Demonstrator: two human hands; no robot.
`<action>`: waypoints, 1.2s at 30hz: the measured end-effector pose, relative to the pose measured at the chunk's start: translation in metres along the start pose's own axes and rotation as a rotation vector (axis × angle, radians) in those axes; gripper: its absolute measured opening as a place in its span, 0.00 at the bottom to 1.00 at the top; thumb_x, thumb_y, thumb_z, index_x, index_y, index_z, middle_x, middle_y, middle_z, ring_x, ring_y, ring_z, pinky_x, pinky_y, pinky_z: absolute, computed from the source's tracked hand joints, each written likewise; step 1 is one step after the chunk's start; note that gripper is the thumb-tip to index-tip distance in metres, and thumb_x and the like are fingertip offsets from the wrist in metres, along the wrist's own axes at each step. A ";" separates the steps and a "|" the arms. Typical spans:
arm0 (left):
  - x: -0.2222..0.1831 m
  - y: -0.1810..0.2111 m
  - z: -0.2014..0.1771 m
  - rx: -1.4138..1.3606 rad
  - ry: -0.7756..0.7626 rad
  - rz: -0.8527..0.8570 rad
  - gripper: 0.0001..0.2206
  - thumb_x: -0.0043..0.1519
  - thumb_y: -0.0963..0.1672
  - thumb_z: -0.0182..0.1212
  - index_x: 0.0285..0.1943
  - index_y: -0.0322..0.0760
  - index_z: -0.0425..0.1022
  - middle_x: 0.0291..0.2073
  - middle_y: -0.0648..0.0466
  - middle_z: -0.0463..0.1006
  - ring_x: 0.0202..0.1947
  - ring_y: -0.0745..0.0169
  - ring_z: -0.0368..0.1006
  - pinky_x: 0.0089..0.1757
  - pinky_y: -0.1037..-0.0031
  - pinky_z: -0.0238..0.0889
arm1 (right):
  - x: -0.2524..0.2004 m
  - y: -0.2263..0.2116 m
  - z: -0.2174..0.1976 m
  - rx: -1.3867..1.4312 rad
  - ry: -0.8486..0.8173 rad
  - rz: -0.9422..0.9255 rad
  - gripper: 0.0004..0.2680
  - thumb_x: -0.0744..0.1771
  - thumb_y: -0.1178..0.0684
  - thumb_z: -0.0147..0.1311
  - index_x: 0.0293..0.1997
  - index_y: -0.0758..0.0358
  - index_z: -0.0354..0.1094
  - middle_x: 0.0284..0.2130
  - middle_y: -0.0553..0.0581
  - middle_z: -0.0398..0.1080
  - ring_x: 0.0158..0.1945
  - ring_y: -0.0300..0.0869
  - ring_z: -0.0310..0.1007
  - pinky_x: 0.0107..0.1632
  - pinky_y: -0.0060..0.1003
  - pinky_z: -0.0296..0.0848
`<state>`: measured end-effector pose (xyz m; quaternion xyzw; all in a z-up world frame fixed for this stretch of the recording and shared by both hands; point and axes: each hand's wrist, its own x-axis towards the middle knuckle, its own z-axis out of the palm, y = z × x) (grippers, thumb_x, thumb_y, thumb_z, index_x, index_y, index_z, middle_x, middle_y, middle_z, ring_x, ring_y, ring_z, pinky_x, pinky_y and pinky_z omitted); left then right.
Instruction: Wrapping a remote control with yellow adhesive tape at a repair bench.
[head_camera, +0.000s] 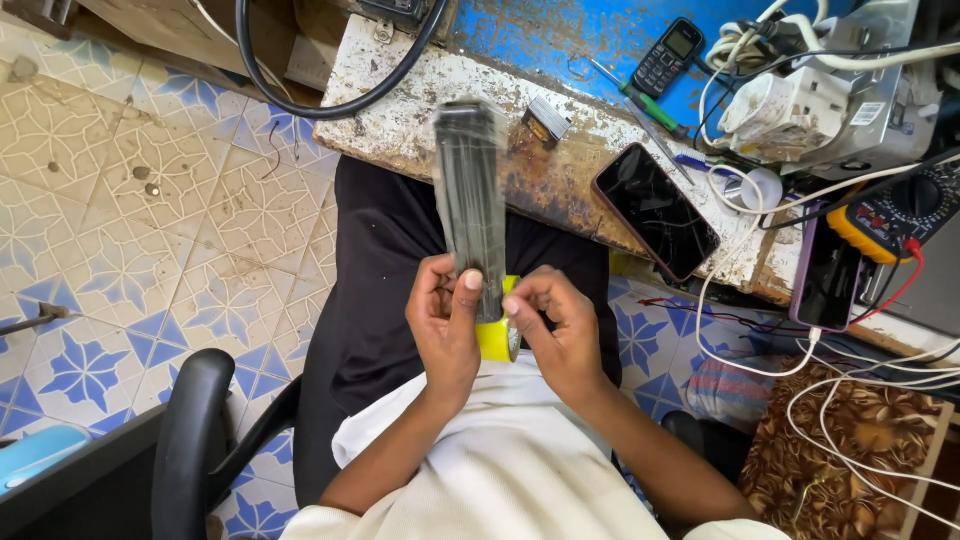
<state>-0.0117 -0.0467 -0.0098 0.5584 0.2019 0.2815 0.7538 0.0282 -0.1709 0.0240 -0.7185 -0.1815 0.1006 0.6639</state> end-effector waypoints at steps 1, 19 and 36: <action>-0.002 0.003 0.002 -0.001 -0.003 0.001 0.08 0.66 0.42 0.61 0.45 0.29 0.75 0.24 0.54 0.71 0.26 0.73 0.68 0.31 0.79 0.66 | 0.003 -0.006 0.002 0.000 0.002 -0.001 0.02 0.69 0.59 0.55 0.42 0.67 0.69 0.27 0.56 0.69 0.29 0.41 0.73 0.37 0.37 0.73; -0.014 0.025 0.008 -0.136 -0.328 -0.152 0.07 0.67 0.41 0.59 0.42 0.28 0.77 0.22 0.54 0.69 0.25 0.73 0.67 0.30 0.80 0.65 | 0.001 0.038 -0.009 0.373 0.100 -0.154 0.12 0.72 0.51 0.48 0.29 0.58 0.58 0.21 0.48 0.54 0.24 0.34 0.54 0.31 0.29 0.61; -0.017 0.036 0.019 0.102 -0.329 0.006 0.05 0.61 0.40 0.68 0.39 0.30 0.79 0.19 0.49 0.73 0.21 0.71 0.68 0.26 0.76 0.65 | 0.000 0.004 -0.015 0.331 0.123 -0.063 0.15 0.66 0.57 0.59 0.54 0.82 0.65 0.35 0.73 0.76 0.40 0.52 0.80 0.46 0.46 0.79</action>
